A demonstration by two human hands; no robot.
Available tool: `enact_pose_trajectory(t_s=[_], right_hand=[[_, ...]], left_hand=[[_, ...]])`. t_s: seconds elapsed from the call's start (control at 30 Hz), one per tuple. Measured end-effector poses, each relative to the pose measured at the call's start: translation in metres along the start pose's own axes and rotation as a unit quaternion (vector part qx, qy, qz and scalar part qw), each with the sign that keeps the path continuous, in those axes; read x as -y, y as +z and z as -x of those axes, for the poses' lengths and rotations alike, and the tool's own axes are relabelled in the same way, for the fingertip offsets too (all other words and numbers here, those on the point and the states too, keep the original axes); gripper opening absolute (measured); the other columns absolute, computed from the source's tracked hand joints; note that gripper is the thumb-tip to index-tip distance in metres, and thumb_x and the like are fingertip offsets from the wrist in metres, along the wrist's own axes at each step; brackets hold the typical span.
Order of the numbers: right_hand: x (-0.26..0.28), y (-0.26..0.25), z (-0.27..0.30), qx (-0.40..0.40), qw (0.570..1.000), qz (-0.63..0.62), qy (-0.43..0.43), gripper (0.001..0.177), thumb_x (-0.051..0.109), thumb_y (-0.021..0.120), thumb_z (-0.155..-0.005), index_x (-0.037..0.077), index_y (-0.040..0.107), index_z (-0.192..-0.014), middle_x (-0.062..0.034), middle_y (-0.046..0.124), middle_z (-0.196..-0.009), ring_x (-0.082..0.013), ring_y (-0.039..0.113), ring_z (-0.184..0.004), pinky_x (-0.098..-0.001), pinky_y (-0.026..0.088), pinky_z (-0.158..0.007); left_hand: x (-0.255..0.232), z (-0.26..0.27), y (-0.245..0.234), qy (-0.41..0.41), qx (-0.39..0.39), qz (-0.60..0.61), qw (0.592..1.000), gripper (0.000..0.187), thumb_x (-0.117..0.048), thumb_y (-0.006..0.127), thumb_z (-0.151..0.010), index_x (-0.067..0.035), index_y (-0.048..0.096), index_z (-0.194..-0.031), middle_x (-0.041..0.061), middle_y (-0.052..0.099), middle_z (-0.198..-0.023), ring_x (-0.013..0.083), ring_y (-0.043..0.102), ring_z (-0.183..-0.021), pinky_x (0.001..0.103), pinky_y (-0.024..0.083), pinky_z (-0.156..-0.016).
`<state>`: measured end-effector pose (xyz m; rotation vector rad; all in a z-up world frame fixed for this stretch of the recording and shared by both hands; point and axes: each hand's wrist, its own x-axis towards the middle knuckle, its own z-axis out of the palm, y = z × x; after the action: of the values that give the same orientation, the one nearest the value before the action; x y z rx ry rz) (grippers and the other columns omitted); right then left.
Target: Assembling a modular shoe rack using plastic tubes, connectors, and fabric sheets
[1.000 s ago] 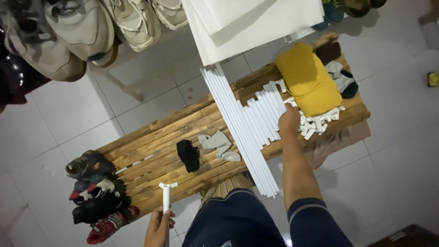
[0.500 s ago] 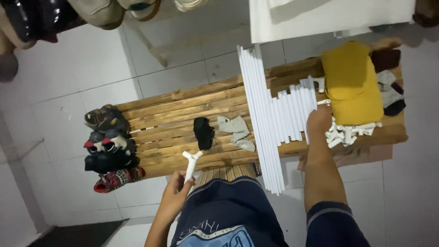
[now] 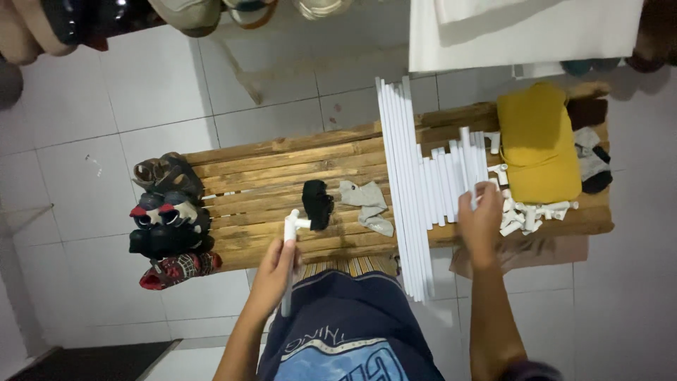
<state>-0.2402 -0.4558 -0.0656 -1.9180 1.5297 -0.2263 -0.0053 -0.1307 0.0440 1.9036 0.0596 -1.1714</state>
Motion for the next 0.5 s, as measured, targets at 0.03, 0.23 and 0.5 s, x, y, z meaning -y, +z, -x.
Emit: enact_pose_trajectory(t_s=[0.03,0.23,0.5], right_hand=[[0.023,-0.009,0.018,-0.001,1.000,0.001,-0.005,0.016,0.015,0.055,-0.098,0.003,0.055,-0.109,-0.0147,0.053,-0.104,-0.0265,0.051,-0.086,-0.0425,0.043,-0.072],[0.121,-0.021,0.119,0.212,0.971,-0.083,-0.073,0.033,0.025,0.052,-0.106,0.010,0.057,-0.134,-0.0206,0.074,-0.108,-0.0407,0.070,-0.108,-0.0500,0.054,-0.090],[0.216,-0.014,0.188,0.349,0.920,-0.092,-0.155,0.037,0.024,0.052,-0.102,0.021,0.067,-0.136,0.0070,0.076,-0.095,-0.0076,0.045,-0.053,-0.0246,0.034,-0.054]], left_hand=[[0.001,-0.009,-0.005,0.003,-0.001,0.004,1.000,0.031,-0.038,0.046,-0.107,-0.011,0.062,-0.103,0.001,0.055,-0.076,0.0118,0.051,-0.065,0.027,0.042,-0.061],[0.025,-0.081,-0.040,0.092,-0.035,0.043,0.994,0.024,-0.024,0.046,-0.101,-0.010,0.063,-0.091,0.008,0.061,-0.068,0.0200,0.057,-0.068,0.032,0.042,-0.066],[-0.022,-0.082,-0.086,0.076,0.046,0.113,0.990,0.056,-0.056,0.035,-0.106,-0.014,0.059,-0.079,-0.003,0.054,-0.066,0.0100,0.044,-0.057,0.027,0.035,-0.060]])
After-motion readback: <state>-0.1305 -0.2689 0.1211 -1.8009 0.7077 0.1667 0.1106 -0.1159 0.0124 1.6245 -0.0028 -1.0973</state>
